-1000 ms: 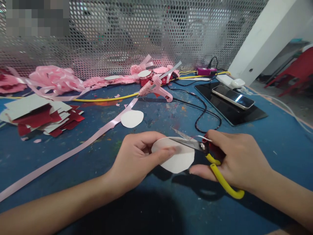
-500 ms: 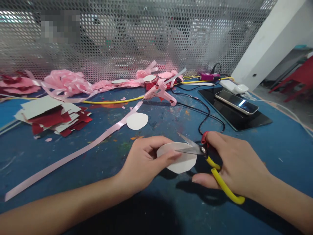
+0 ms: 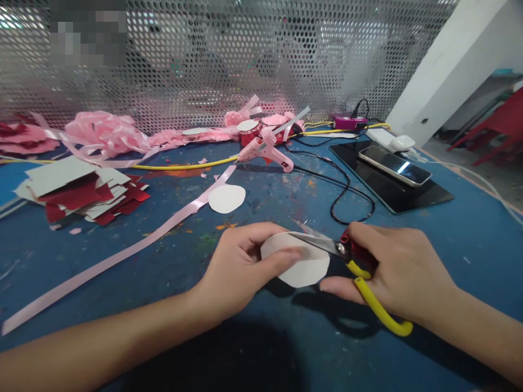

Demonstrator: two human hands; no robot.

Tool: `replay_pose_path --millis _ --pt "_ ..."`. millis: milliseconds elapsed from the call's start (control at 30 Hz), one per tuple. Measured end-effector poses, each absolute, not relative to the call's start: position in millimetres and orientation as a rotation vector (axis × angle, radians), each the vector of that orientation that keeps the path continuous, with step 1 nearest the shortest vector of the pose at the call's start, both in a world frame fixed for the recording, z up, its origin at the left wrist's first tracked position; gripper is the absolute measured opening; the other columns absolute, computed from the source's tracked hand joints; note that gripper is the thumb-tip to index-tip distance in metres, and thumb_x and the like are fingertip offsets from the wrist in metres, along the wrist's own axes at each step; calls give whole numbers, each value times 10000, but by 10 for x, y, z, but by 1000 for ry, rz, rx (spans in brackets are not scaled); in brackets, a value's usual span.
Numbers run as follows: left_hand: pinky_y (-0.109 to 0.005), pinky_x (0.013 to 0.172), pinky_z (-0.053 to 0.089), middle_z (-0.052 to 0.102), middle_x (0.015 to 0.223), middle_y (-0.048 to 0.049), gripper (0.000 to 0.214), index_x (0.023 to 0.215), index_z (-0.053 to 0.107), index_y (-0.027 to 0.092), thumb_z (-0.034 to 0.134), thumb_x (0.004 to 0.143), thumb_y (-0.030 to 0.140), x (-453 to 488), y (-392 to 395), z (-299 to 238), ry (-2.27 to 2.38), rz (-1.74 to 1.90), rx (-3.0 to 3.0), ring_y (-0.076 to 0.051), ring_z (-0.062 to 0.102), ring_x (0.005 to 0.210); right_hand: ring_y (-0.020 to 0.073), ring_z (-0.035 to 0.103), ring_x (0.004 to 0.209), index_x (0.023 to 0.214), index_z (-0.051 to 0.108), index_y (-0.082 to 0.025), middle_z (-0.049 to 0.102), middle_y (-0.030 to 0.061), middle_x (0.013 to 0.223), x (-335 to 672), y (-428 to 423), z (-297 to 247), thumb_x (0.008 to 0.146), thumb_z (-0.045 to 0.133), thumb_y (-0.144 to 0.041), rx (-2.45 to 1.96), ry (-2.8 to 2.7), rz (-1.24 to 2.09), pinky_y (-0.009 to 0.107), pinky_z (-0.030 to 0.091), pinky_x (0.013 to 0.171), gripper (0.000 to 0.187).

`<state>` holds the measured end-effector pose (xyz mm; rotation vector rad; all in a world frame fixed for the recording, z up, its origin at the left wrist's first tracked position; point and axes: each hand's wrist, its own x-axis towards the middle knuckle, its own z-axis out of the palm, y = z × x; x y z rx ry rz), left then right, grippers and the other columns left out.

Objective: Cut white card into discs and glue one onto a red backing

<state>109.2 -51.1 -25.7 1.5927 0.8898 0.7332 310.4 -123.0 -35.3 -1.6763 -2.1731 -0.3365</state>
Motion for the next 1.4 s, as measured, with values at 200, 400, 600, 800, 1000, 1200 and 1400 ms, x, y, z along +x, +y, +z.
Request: replay_pose_path --millis 200,400,600,800,1000,1200,1400 --pt "-159 480 407 608 579 15 102 688 700 165 681 696 265 1067 -519 -259 840 683 1641 -93 508 533 147 493 427 679 417 -204 457 -35 504 3091 -1220 -354 670 432 -789 -1724 -2196 -326 246 273 440 585" --pt "-144 473 391 608 593 17 62 710 701 153 690 687 209 1076 -520 -290 789 688 1597 -83 500 540 188 542 526 779 432 -195 535 17 646 3091 -1175 -321 686 464 -720 -1714 -2298 -301 265 352 472 534" --pt "-135 484 409 629 630 5 68 735 708 147 698 681 186 1064 -503 -301 774 695 1582 -85 517 565 176 527 499 770 433 -193 522 8 618 3089 -1188 -346 713 416 -731 -1673 -2298 -314 259 349 460 541" --pt "-117 479 398 607 603 22 39 721 702 145 679 694 162 1067 -500 -283 774 692 1570 -65 503 547 142 493 419 675 408 -203 454 -39 504 3087 -1217 -383 707 404 -774 -1684 -2233 -359 237 280 425 572" --pt "-110 483 421 640 642 10 82 759 705 153 708 707 216 1076 -506 -320 704 675 1299 -58 528 549 107 423 356 599 416 -191 384 -49 433 3082 -1238 -371 750 361 -763 -1623 -2158 -492 231 242 412 594" --pt "-204 512 538 693 757 -40 204 895 696 158 692 737 287 1109 -579 -381 551 576 934 -128 629 623 110 414 357 603 422 -192 385 -45 426 3098 -1229 -361 748 369 -759 -1638 -2104 -516 228 256 412 587" --pt "-148 472 522 686 643 -3 73 789 725 167 676 742 193 1132 -587 -333 669 585 1096 -113 644 561 153 499 460 744 432 -193 499 -7 575 3099 -1199 -348 715 378 -773 -1703 -2243 -256 241 319 438 584"
